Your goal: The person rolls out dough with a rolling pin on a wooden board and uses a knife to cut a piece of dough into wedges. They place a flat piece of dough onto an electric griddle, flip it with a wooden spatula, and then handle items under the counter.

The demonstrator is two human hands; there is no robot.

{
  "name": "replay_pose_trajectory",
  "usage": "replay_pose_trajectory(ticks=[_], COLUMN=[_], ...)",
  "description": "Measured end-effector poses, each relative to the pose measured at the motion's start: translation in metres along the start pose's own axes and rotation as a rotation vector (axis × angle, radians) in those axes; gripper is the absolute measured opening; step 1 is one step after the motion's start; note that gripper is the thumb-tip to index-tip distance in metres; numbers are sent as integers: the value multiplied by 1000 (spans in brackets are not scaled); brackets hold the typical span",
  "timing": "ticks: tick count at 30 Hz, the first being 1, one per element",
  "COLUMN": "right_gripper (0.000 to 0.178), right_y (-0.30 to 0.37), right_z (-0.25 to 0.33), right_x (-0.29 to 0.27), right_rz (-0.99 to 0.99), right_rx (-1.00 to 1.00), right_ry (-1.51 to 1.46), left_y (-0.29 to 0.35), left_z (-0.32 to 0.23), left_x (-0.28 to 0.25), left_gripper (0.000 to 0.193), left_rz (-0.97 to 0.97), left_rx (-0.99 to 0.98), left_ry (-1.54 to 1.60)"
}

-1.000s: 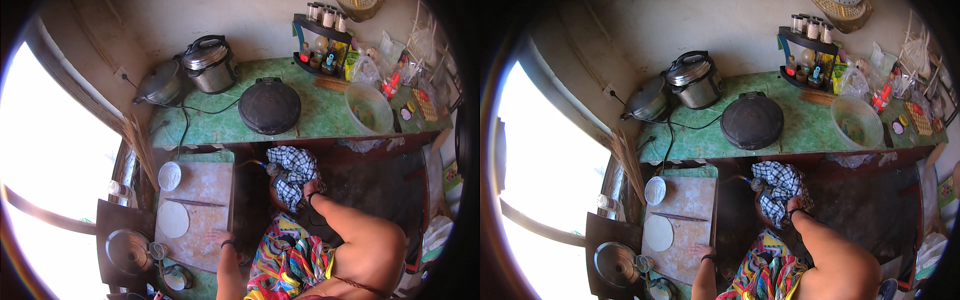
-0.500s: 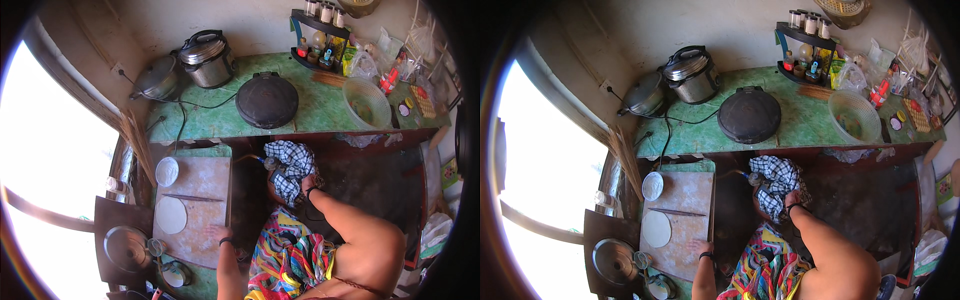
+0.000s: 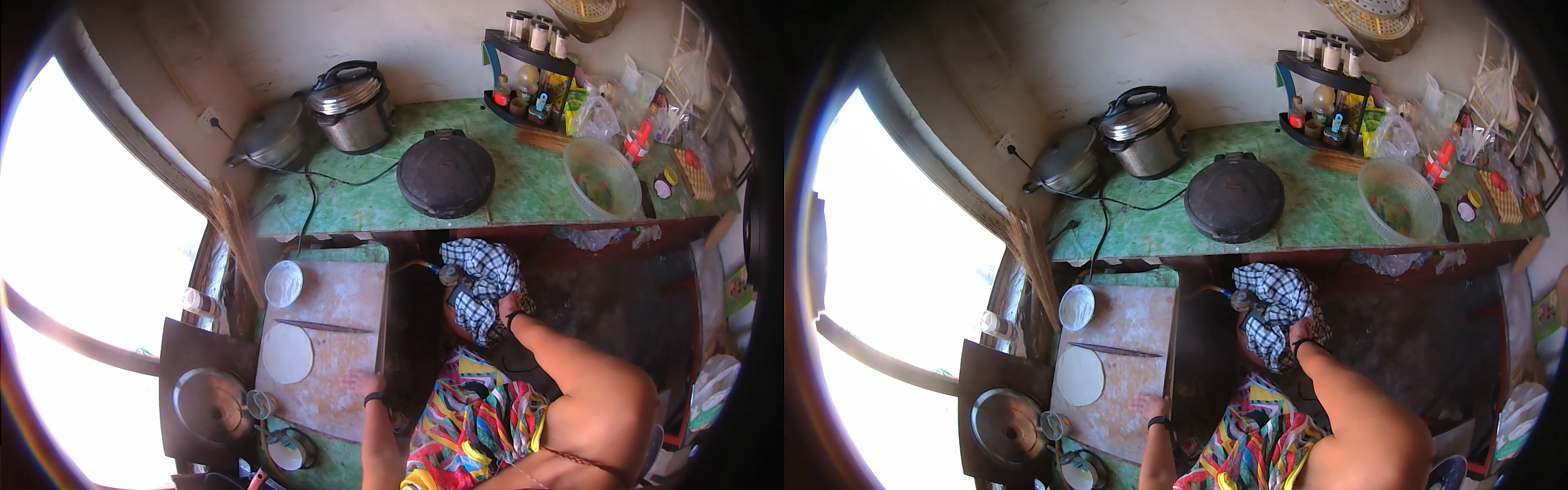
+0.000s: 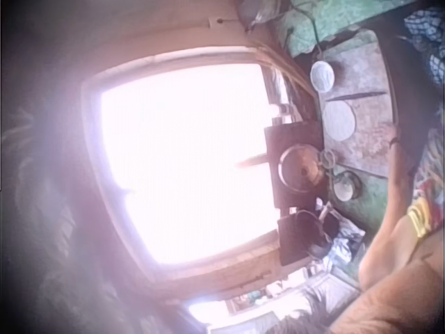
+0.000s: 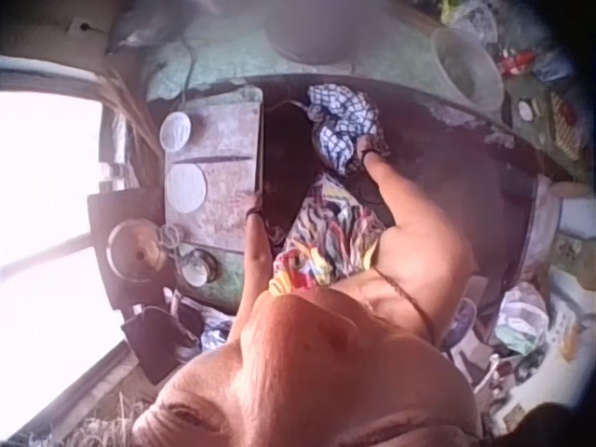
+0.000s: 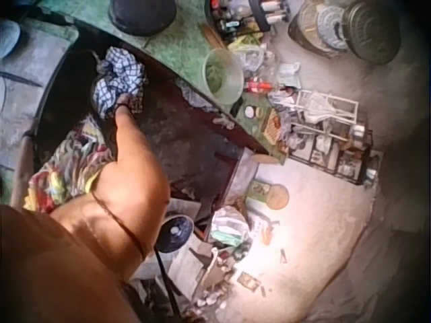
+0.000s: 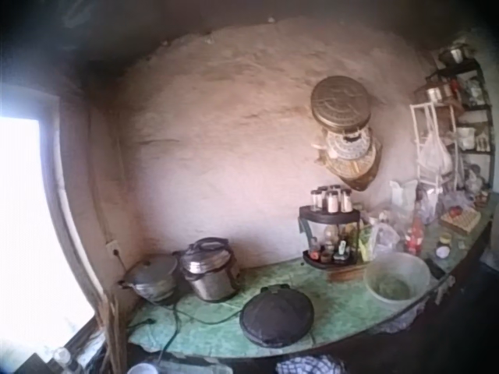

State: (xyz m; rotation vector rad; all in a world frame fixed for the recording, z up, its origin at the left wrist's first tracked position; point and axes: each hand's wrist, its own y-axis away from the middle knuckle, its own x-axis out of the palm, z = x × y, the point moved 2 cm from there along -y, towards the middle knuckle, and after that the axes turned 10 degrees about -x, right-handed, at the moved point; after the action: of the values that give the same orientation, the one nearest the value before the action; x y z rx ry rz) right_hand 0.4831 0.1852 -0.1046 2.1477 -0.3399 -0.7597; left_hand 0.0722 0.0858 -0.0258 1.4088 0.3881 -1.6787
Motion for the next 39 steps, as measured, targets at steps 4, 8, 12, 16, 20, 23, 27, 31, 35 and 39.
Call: replay_pose_trajectory(ticks=[4, 8, 12, 16, 20, 23, 27, 31, 35, 39], right_gripper=[19, 19, 32, 31, 46, 50, 48, 44, 43, 49], right_y=[36, 85, 162, 213, 279, 287, 281, 235, 205, 204], right_z=[-29, -83, -126, -119, -112, -83, -89, -100, -95, -65], right_x=[9, -13, -98, -199, -280, -312, -324, -327, -330, -330], right_rz=[-189, -522, -942, -1444, -1613, -1670, -1690, -1579, -1591, -1359], right_rx=[97, 2, -164, -556, -791, -840, -853, -851, -832, -940], right_ry=[-385, -818, -1459, -1578, -1396, -1218, -1110, -1227, -1526, -1735], left_y=[13, 52, 81, 96, 110, 114, 119, 150, 159, 147], left_z=[34, 46, 19, -31, -77, -93, -82, -68, -64, -70], left_x=[-43, -110, -175, -234, -281, -285, -294, -318, -328, -312], left_gripper=[95, 75, 61, 57, 62, 60, 59, 58, 59, 60], left_rz=[92, 221, 436, 895, 1455, 1459, 1427, 1644, 1327, 960], left_rx=[16, 71, 328, 509, 468, 825, 1014, 724, 807, 675], left_ry=[320, 800, 1366, 1965, 2244, 2278, 2455, 2357, 2255, 2198])
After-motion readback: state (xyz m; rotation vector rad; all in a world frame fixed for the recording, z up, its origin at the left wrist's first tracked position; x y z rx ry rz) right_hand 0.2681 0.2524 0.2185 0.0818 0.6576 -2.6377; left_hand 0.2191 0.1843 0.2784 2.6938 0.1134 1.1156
